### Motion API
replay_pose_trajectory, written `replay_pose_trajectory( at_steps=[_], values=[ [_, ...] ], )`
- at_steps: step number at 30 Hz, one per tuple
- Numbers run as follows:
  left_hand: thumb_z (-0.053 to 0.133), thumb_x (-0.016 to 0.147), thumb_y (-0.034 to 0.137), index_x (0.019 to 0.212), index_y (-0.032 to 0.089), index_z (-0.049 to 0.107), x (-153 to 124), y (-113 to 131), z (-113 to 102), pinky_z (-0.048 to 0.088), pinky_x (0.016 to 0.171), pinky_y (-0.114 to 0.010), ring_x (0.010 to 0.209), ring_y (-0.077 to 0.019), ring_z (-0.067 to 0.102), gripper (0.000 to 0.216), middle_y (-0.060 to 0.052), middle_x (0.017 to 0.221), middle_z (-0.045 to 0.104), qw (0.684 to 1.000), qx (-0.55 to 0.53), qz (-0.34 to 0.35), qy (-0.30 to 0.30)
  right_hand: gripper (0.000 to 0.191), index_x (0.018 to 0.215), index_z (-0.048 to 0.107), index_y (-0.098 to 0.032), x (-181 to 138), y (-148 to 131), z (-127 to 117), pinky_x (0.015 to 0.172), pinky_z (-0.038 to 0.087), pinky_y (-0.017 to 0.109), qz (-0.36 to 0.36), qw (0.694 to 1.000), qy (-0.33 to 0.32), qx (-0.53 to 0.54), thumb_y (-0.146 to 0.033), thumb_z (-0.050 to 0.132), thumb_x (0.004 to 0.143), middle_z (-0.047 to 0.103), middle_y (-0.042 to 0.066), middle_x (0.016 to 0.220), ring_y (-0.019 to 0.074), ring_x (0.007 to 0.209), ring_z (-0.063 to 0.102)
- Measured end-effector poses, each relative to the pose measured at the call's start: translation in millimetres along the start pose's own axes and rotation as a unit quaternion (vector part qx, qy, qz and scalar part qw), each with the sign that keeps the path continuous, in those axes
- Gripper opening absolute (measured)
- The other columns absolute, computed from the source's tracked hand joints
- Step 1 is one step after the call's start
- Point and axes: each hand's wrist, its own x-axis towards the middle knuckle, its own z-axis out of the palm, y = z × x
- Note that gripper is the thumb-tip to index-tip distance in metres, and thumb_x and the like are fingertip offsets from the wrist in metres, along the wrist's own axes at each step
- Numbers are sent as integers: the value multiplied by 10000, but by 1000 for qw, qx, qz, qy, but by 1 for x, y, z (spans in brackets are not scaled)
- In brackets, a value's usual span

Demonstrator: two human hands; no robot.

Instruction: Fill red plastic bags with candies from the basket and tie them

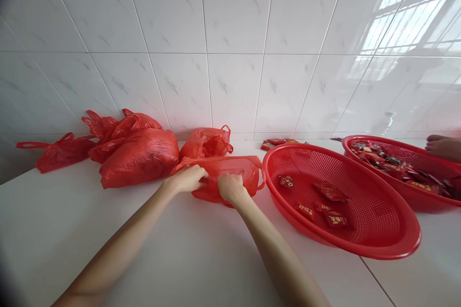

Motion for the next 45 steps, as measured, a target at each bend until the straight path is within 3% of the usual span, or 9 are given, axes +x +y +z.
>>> replay_pose_trajectory(
  at_steps=[6,13,23,28,31,33,37,41,45],
  values=[
    [606,788,511,835,133,714,6,-8,6,512,711,-379,976,-375,662,396,-216,972,704,995,25,-90,-46,388,1096,698,-131,4,11,5,1110,271,544,29,999,-13,-10,-12,523,770,730,171,1044,283,1011,689],
    [695,585,162,848,125,711,9,-11,11,544,665,-371,836,-326,697,266,-195,974,717,986,47,-117,-113,433,1165,667,-103,6,17,6,1039,372,420,52,998,-45,-15,-45,607,740,664,209,1232,319,1230,575],
    [540,808,364,958,217,670,-39,28,-21,408,543,-286,819,-246,658,247,-81,948,702,996,3,3,-91,414,1172,627,-227,-23,20,-25,912,438,379,-26,997,-61,41,-209,670,761,703,74,1084,274,1072,627],
    [473,844,237,957,269,713,-67,32,-37,418,629,-298,792,-211,634,267,-27,909,700,989,-83,123,19,233,994,689,-250,-63,28,-45,697,433,285,-137,983,29,121,-176,515,858,702,24,917,197,844,638],
    [501,849,264,957,272,735,-64,19,-37,454,823,-330,1069,-285,592,258,-47,937,706,991,-76,92,65,321,1029,706,-242,-70,33,-50,882,431,329,-155,970,141,121,-100,475,858,714,35,988,220,1051,614],
    [522,838,275,982,283,735,-53,8,-33,458,861,-344,1163,-311,548,258,-51,953,710,994,-59,66,68,352,1086,706,-217,-62,33,-48,1091,311,426,-131,972,175,85,-72,503,837,718,64,1027,258,1289,491],
    [606,759,288,1124,299,693,-23,-12,-15,487,794,-306,1225,-306,527,376,-46,1215,660,997,-50,42,41,342,1120,700,-167,-30,29,-30,1168,87,625,-48,996,73,33,-159,659,781,715,120,1050,328,1381,388],
    [706,649,365,1327,288,571,-1,-23,3,516,739,-289,1245,-327,516,696,-83,1349,562,999,-46,6,-29,693,1340,581,-176,-9,23,-14,1144,28,695,-42,999,-23,6,-327,787,696,559,179,1388,372,1478,206],
    [772,560,388,1442,291,442,8,-29,11,476,986,-399,1325,-364,450,947,-122,1418,482,995,-9,-28,-93,922,1445,471,-178,0,23,-5,1122,34,731,-9,998,-57,-19,-370,845,625,316,214,1572,396,1508,80]
  ],
)
